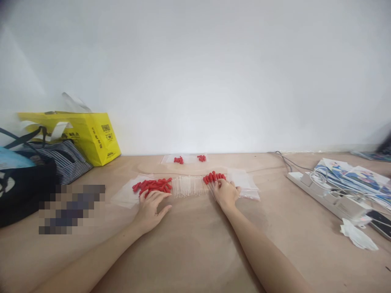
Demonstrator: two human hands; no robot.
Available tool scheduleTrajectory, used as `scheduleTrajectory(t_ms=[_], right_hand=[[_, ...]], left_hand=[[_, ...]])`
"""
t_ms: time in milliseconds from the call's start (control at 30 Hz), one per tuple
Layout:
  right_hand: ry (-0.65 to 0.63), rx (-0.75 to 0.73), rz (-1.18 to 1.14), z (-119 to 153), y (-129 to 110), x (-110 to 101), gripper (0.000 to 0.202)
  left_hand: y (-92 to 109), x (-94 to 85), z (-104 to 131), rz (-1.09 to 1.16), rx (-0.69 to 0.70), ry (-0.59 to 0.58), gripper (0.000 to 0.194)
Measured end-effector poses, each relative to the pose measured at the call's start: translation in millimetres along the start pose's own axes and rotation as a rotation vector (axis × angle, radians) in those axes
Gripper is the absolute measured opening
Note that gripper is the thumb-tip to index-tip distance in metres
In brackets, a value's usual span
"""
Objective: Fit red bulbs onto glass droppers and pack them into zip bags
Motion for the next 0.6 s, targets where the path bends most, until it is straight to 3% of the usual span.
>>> scheduleTrajectory(t_ms=[400,600], right_hand=[[-0.045,0.033,0.022,0,-5,6,0.023],[-0.012,-0.131,0.034,5,-24,6,0.024]], left_hand=[[-3,1.4,0,-0.02,-0.006,0.021,0.012],[-12,-1.7,-1,-0.115,-0.14,0.107,0.007]])
Point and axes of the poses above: each hand's wrist, its own z-axis away from the middle knuckle, its own x-axis out of the palm, y = z × x, the point moved 5 cm from there along -z, towards the middle knuckle, and after that the axes turned 3 degrees about -z, right-handed, at the moved point
